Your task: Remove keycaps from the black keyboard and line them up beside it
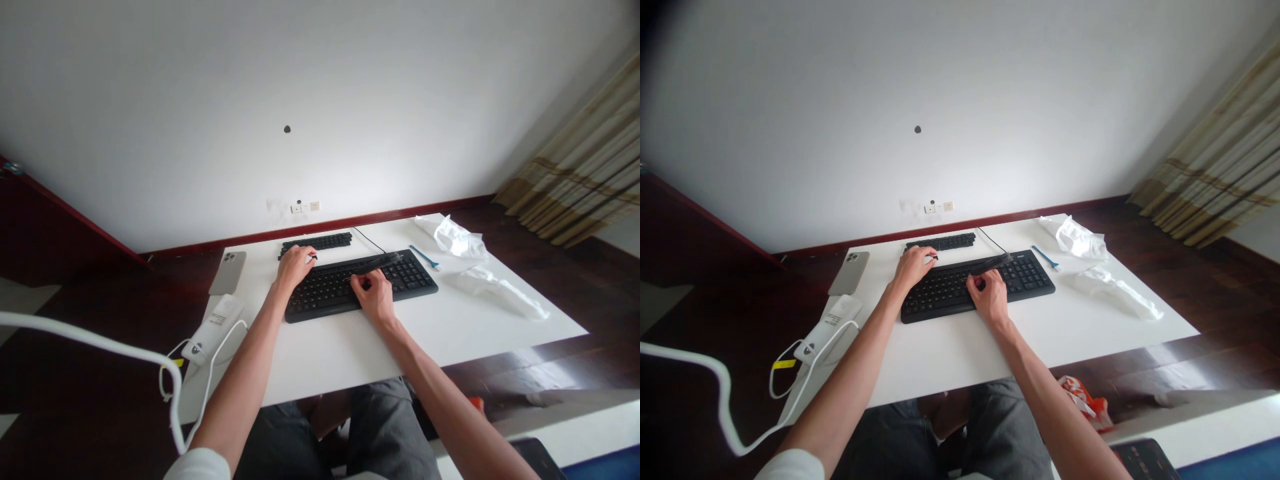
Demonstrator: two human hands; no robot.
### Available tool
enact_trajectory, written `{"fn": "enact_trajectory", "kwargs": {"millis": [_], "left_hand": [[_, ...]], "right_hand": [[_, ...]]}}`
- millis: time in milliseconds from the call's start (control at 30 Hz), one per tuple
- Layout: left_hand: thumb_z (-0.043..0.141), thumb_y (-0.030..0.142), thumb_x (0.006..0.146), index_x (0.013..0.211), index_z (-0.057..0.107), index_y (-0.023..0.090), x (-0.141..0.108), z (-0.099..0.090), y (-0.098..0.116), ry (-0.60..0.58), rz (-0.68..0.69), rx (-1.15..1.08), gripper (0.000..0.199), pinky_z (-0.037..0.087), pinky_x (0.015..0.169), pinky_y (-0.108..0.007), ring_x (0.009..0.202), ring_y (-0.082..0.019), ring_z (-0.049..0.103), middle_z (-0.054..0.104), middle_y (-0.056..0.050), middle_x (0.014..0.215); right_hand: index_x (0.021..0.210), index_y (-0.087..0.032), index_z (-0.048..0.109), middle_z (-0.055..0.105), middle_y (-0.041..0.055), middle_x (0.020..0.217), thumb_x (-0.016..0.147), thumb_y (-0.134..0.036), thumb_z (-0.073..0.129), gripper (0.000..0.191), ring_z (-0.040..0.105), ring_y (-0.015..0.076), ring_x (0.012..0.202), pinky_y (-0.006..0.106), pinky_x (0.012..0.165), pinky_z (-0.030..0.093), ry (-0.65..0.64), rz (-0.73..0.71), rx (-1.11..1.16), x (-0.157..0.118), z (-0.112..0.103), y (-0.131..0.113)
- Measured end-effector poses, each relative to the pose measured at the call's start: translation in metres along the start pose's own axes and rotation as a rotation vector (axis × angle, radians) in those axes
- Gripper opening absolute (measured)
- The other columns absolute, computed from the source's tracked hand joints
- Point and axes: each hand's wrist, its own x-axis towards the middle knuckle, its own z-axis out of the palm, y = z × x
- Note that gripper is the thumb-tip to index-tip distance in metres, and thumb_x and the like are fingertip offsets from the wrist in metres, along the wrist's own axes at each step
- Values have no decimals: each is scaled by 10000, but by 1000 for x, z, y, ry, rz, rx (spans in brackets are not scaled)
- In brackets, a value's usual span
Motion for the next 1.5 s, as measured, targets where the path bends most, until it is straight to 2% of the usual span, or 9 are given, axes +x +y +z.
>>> {"fn": "enact_trajectory", "kwargs": {"millis": [167, 333, 600, 967, 1500], "left_hand": [[688, 222, 937, 1059, 785, 267, 7, 10, -1, -26, -39, 67, 162, 523, 861, -316, 990, -232, 667, 772, -49, 990], [646, 202, 951, 909, 796, 266, 11, 17, -4, -24, 19, 88, 168, 507, 812, -327, 957, -243, 634, 780, -36, 919], [642, 197, 943, 840, 799, 249, 11, 21, -11, 54, 51, 113, 194, 496, 778, -343, 959, -259, 568, 739, -63, 946], [640, 203, 947, 894, 795, 242, 13, 22, -18, 107, -14, 151, 168, 470, 821, -349, 966, -253, 532, 646, -79, 939], [672, 208, 934, 974, 761, 258, 13, 24, -17, 106, -106, 155, 110, 484, 856, -339, 1016, -247, 550, 655, -62, 1018]], "right_hand": [[643, -225, 525, 628, 38, 741, 894, -328, 637, 293, 609, 209, 736, 324, 722, 479, -7, 17, 31, 0, 1, 1], [644, -224, 518, 614, 31, 726, 893, -321, 635, 293, 592, 201, 724, 317, 710, 462, -14, 19, 37, 0, 1, -1], [641, -219, 509, 606, 24, 716, 896, -323, 644, 307, 570, 185, 689, 306, 692, 443, -17, 24, 32, 0, 0, -2], [636, -217, 516, 605, 21, 720, 887, -317, 648, 301, 567, 177, 679, 301, 667, 429, -31, 48, 28, 0, -1, -4], [633, -220, 517, 610, 24, 714, 886, -324, 644, 301, 565, 183, 676, 305, 664, 431, -34, 50, 32, 0, -2, -6]]}}
